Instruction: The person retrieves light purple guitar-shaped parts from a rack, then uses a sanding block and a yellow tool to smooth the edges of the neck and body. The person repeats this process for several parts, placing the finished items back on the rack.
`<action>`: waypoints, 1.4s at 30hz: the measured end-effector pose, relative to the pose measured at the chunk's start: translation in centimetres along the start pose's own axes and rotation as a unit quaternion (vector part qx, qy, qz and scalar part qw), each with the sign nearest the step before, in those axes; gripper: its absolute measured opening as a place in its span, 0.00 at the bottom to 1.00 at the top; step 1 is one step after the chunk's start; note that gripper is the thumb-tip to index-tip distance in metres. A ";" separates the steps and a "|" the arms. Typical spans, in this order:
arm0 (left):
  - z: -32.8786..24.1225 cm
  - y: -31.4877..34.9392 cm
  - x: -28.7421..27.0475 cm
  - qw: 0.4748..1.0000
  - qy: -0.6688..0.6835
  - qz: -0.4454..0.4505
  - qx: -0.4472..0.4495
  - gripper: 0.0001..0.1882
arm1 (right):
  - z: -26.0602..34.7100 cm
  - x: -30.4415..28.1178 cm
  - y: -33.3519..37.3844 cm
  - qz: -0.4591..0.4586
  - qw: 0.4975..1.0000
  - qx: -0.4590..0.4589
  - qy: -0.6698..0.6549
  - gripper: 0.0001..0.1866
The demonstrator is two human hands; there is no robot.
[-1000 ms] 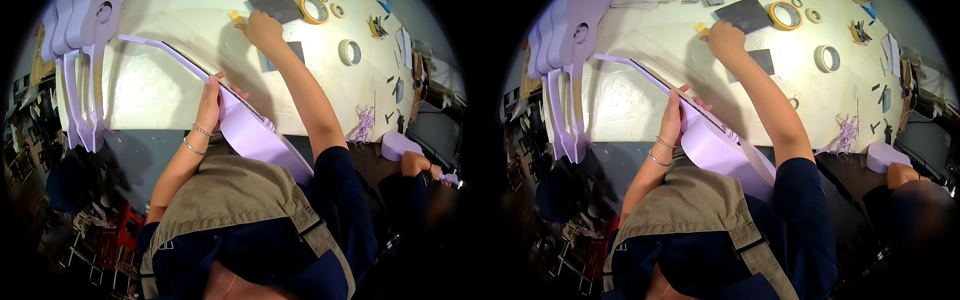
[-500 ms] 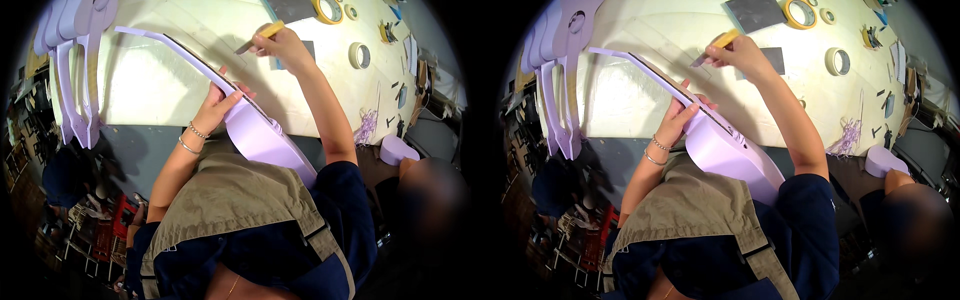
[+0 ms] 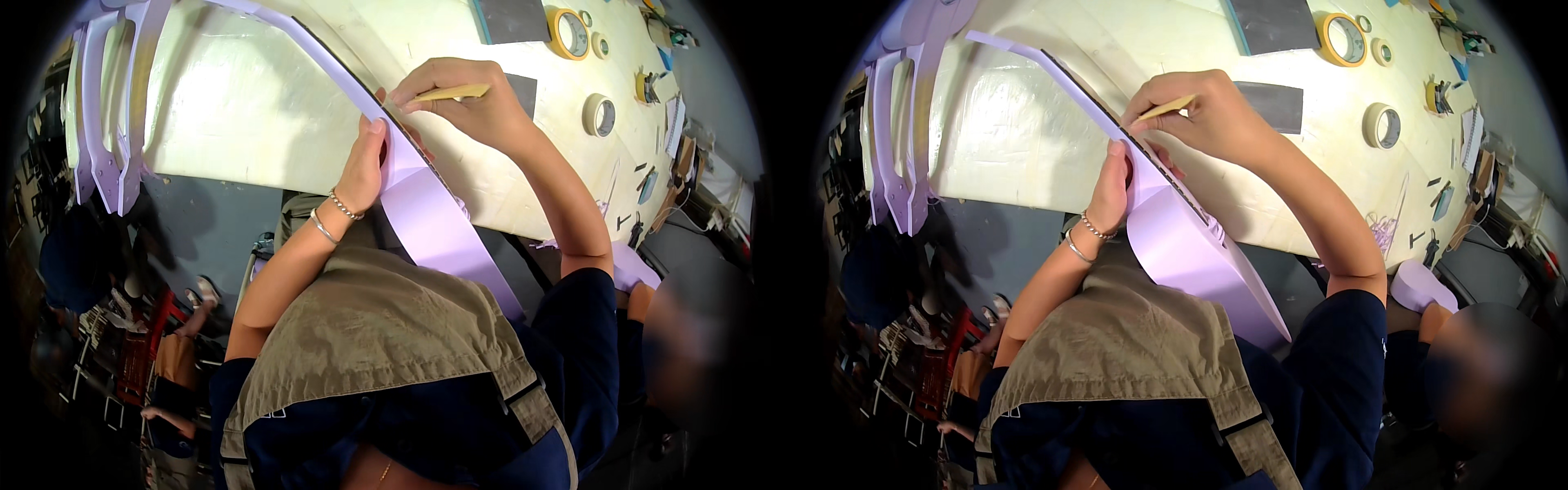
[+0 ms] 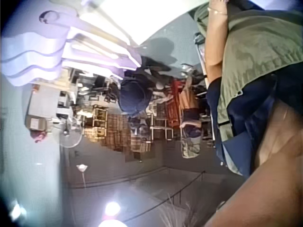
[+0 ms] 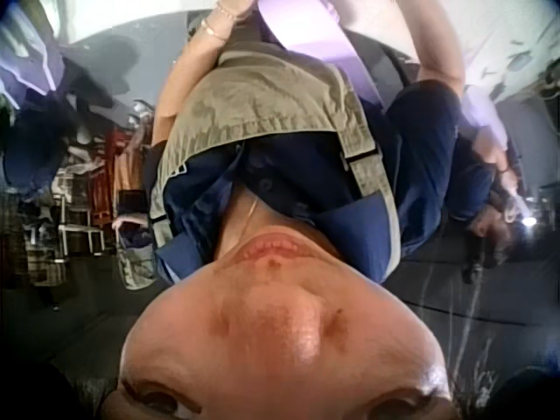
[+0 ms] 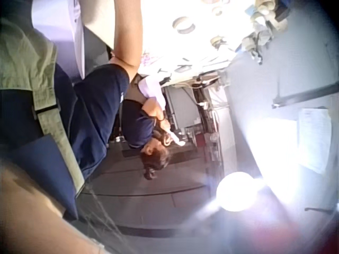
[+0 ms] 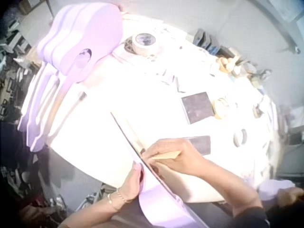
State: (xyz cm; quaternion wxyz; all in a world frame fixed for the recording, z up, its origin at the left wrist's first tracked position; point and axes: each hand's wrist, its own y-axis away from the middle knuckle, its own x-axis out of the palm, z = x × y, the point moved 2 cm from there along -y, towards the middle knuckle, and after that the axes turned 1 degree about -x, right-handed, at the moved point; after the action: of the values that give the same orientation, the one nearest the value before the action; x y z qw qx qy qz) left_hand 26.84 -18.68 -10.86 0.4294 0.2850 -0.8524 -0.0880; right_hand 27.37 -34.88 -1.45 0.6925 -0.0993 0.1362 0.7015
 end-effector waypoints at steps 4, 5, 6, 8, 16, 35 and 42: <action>-0.3 0.1 0.6 0.999 0.025 -0.022 -0.016 0.31 | -0.6 0.2 -1.4 0.026 0.999 -0.014 0.026 0.04; -0.8 0.1 0.8 1.000 0.013 -0.024 -0.017 0.32 | -0.7 0.3 -1.6 0.026 1.000 -0.006 0.010 0.05; -0.7 0.1 0.9 0.999 0.019 -0.027 -0.017 0.32 | -0.7 0.3 -1.7 0.030 0.999 -0.004 0.013 0.05; -0.5 0.1 0.8 0.999 0.028 -0.035 -0.011 0.33 | -0.7 0.4 -2.2 0.039 0.999 -0.008 0.018 0.04; -0.8 0.0 0.9 0.999 0.005 -0.018 0.026 0.40 | -1.7 1.1 -5.9 -0.036 0.999 0.029 0.018 0.06; -0.3 -0.2 0.1 0.997 -0.060 -0.025 0.036 0.45 | -2.8 1.8 -12.9 -0.008 0.998 0.032 -0.063 0.03; -0.2 -0.2 0.0 0.997 -0.059 -0.021 0.043 0.43 | -2.6 1.7 -12.7 0.008 0.999 0.030 -0.035 0.03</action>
State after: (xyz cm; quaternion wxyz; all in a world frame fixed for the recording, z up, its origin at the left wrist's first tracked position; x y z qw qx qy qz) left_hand 27.08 -18.83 -10.79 0.3640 0.3158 -0.8728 -0.0767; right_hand 39.88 -34.04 -5.13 0.6936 -0.0532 0.1337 0.7059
